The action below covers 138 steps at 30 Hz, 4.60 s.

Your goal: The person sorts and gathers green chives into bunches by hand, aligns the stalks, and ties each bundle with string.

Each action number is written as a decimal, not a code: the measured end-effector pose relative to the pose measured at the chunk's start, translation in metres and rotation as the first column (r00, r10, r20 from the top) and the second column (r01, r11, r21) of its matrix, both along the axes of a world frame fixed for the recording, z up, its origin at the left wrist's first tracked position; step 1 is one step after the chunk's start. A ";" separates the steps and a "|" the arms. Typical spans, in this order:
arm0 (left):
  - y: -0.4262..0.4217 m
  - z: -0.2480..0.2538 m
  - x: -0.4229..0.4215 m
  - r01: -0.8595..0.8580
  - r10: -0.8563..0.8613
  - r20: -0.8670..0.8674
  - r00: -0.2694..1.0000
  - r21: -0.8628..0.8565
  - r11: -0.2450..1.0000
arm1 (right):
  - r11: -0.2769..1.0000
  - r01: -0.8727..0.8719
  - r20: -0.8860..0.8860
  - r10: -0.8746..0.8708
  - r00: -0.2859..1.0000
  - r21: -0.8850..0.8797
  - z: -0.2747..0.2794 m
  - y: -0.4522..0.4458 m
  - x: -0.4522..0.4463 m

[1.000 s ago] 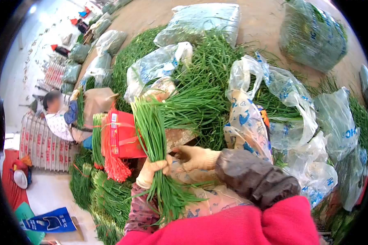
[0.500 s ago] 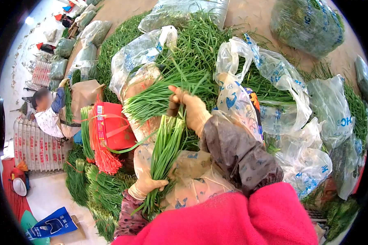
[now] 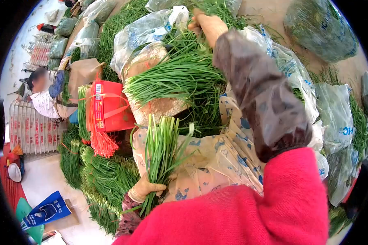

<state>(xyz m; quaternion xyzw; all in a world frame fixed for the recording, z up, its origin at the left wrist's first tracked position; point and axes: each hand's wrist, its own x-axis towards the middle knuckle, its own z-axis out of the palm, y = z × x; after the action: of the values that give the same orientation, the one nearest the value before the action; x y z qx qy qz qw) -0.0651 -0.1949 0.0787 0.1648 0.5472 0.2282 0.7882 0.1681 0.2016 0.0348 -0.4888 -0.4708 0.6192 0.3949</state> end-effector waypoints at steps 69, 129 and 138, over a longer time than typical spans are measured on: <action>0.002 0.007 -0.065 -0.388 0.400 0.002 0.916 0.250 0.887 | 0.446 -0.819 0.689 0.465 0.556 0.360 0.050 -0.151 -0.076; 0.169 -0.206 0.035 -0.919 0.705 0.700 -0.116 -0.345 0.192 | 0.690 -0.714 0.666 0.588 0.460 -0.117 -0.037 -0.125 -0.176; 0.187 -0.183 -0.051 -0.077 0.710 -0.630 0.315 0.728 0.681 | 0.656 -0.745 0.795 0.513 0.323 -0.121 -0.024 -0.055 -0.139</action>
<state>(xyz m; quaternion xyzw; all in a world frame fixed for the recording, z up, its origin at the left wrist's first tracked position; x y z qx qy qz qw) -0.1165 -0.0082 -0.1038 0.3386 0.7986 0.4568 0.1972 0.0291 0.1471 0.0105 -0.4203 -0.8226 0.3778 -0.0626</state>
